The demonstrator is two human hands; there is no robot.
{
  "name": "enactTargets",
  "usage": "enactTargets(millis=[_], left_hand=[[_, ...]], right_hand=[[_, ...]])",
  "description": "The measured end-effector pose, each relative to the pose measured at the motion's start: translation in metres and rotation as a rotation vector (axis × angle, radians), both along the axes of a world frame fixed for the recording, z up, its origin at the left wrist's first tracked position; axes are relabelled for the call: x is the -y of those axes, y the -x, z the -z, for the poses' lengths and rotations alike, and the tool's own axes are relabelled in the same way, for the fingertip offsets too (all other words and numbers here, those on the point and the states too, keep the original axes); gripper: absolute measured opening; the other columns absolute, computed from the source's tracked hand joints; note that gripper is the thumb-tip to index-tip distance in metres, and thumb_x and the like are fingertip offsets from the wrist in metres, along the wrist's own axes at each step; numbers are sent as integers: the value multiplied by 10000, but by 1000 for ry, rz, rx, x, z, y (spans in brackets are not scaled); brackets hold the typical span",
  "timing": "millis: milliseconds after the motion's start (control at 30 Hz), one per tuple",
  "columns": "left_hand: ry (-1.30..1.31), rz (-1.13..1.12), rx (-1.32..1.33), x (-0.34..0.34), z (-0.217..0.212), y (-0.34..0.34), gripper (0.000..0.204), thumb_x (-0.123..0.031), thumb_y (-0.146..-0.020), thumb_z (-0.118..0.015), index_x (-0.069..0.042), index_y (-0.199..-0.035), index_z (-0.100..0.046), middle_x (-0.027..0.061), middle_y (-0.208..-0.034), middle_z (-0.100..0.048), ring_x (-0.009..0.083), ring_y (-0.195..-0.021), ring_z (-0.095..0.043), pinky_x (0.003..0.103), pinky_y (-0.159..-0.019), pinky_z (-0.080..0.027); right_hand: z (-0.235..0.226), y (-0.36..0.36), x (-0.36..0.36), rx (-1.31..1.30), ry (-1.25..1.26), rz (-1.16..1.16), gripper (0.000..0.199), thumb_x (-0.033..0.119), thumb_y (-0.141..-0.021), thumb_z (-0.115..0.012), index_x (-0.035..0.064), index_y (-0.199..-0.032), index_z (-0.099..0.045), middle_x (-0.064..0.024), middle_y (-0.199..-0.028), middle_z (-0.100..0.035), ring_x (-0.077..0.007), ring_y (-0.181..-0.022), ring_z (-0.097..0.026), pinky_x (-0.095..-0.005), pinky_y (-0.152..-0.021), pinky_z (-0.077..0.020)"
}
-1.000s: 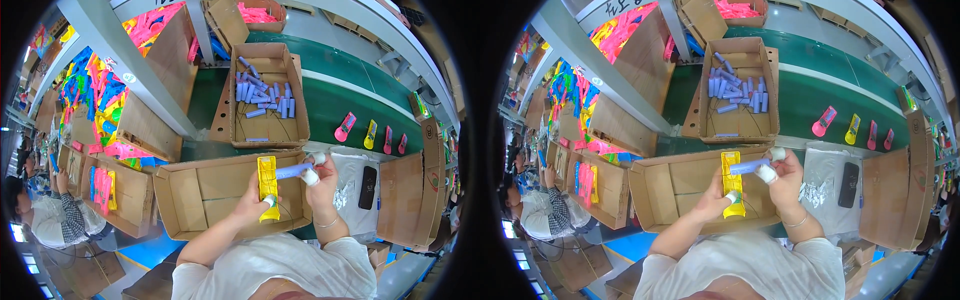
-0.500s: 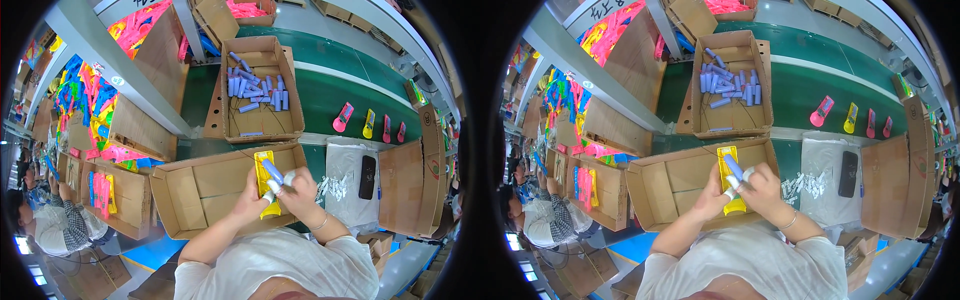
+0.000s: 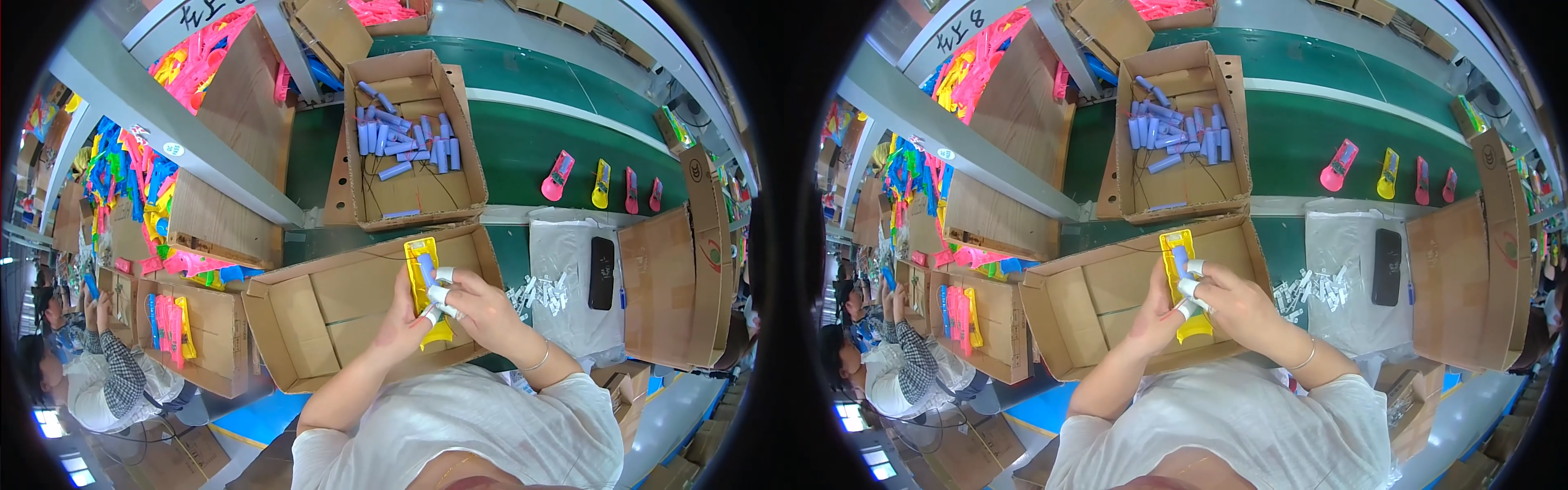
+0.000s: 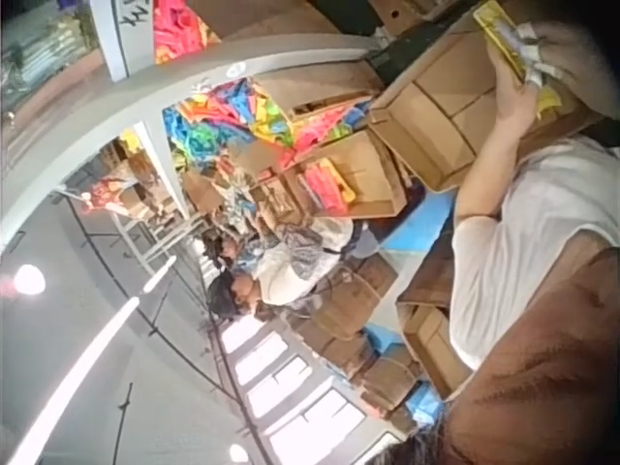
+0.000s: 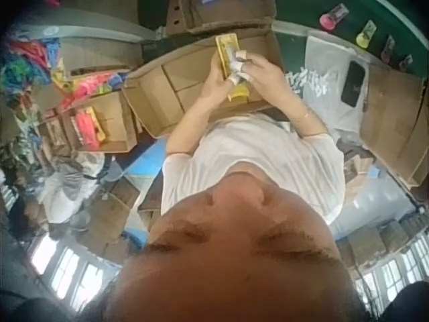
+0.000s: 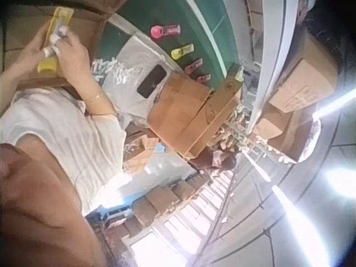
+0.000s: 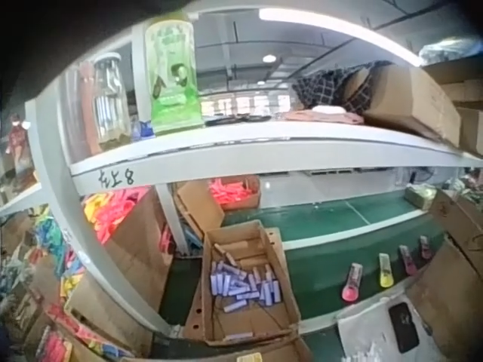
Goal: Assembling plastic toy gun components and organizing them for packaging.
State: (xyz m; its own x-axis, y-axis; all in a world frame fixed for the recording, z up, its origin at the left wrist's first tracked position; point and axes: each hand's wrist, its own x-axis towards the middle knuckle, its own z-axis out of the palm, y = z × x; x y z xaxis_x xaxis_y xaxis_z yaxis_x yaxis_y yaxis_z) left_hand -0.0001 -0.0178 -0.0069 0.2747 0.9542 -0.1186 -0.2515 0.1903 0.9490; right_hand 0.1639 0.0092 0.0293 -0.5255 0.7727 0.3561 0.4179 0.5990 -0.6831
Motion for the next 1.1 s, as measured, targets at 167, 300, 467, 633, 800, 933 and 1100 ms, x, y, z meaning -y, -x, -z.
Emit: enactTargets(millis=[167,300,467,633,800,933,1100], left_hand=[[-43,57,-12,0,2,1,840,95,-790,-457,-121,-1440,30,117,-1345,-303,226,-1263,-332,355,-1034,-308],[-73,111,-28,1,7,2,894,83,-799,-511,-162,-1436,67,110,-1314,-318,220,-1228,-357,360,-1016,-330],[76,10,-29,0,10,-3,718,-87,-894,-495,-81,-1419,-5,116,-1284,-343,220,-1193,-383,338,-995,-341],[78,-159,-111,0,8,-1,560,-210,-942,-477,-75,-1396,-178,94,-1186,-453,198,-1048,-502,319,-882,-435],[209,-52,87,2,0,0,589,-208,-934,-493,-192,-1421,-162,122,-1099,-506,227,-788,-599,351,-673,-515],[273,-125,75,-1,-1,1,509,-234,-945,-454,-157,-1387,-216,157,-992,-527,244,-759,-590,345,-620,-521],[344,-76,103,-2,-5,-2,544,-263,-935,-466,-156,-1398,-201,159,-998,-528,252,-759,-590,361,-622,-521]], right_hand=[[11,0,3,-129,-31,154,208,-20,-661,-650,24,-863,-625,-128,-924,-615,-290,-776,-617,-355,-667,-526],[22,-4,4,-160,-57,155,152,-7,-655,-664,23,-798,-625,-117,-892,-624,-280,-767,-616,-348,-653,-524],[20,-5,6,-140,-98,167,158,8,-640,-686,30,-783,-622,-122,-918,-619,-289,-799,-606,-351,-678,-516],[21,-3,6,-88,-112,163,165,122,-671,-724,63,-807,-651,-87,-952,-585,-254,-750,-561,-366,-659,-468],[28,-49,-5,-26,-163,410,178,135,-676,-729,75,-829,-661,-105,-878,-606,-301,-798,-572,-399,-702,-461],[55,-135,-2,597,-3,719,139,21,-646,-665,66,-771,-623,-92,-767,-587,-298,-778,-570,-392,-680,-446],[82,-167,7,609,94,673,233,-38,-604,-613,76,-808,-618,-95,-766,-588,-299,-790,-572,-387,-684,-443]])
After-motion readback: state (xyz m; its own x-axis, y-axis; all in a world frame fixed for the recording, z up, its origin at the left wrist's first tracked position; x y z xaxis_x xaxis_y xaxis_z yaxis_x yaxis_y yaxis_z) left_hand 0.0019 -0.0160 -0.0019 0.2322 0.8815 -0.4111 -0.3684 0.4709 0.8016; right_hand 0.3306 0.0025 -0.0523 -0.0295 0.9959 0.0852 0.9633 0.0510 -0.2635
